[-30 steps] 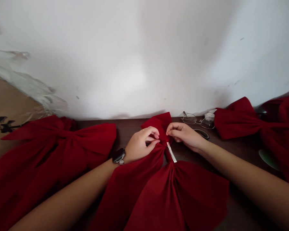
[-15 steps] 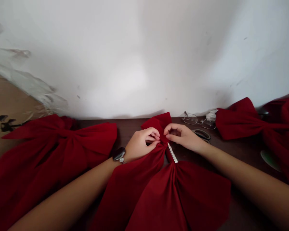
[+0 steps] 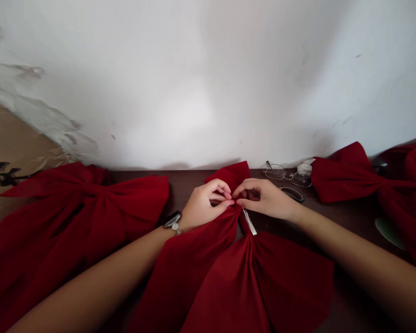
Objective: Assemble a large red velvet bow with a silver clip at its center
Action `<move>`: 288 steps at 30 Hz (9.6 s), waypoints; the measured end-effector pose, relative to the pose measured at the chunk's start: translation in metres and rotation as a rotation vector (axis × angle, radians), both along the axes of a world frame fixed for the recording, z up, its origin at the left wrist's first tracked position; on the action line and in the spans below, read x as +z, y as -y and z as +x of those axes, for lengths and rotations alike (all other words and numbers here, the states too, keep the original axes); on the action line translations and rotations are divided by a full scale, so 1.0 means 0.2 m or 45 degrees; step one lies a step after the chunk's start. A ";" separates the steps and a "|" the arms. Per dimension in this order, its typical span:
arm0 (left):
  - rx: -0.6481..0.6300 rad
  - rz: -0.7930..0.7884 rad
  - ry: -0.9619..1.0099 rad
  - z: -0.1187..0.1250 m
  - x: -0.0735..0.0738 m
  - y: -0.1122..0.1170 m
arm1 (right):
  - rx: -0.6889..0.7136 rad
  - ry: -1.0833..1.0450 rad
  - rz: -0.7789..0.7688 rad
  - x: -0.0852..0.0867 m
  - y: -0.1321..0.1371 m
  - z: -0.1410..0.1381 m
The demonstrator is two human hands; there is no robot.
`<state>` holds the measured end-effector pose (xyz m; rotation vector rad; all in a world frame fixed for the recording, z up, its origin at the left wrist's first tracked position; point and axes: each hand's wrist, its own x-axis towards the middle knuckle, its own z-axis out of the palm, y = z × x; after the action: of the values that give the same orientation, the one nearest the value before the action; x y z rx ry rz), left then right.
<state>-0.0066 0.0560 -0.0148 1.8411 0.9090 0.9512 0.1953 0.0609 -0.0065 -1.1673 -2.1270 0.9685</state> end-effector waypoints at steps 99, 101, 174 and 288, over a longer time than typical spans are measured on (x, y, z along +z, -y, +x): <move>0.076 -0.570 0.137 0.00 -0.02 -0.04 | -0.132 -0.087 0.139 -0.07 0.08 -0.08; 0.078 -0.581 0.146 0.00 -0.02 -0.04 | -0.122 -0.065 0.131 -0.06 0.07 -0.07; 0.057 0.465 -0.375 0.04 -0.01 -0.04 | -0.192 -0.230 -0.198 -0.11 0.02 -0.05; -0.137 -0.341 -0.096 0.02 0.03 -0.08 | -0.331 -0.525 -0.364 -0.06 0.06 -0.05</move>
<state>-0.0025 0.0713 -0.0080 1.6864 0.9255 0.6629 0.1847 0.0488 -0.0183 -1.2138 -1.5099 1.2892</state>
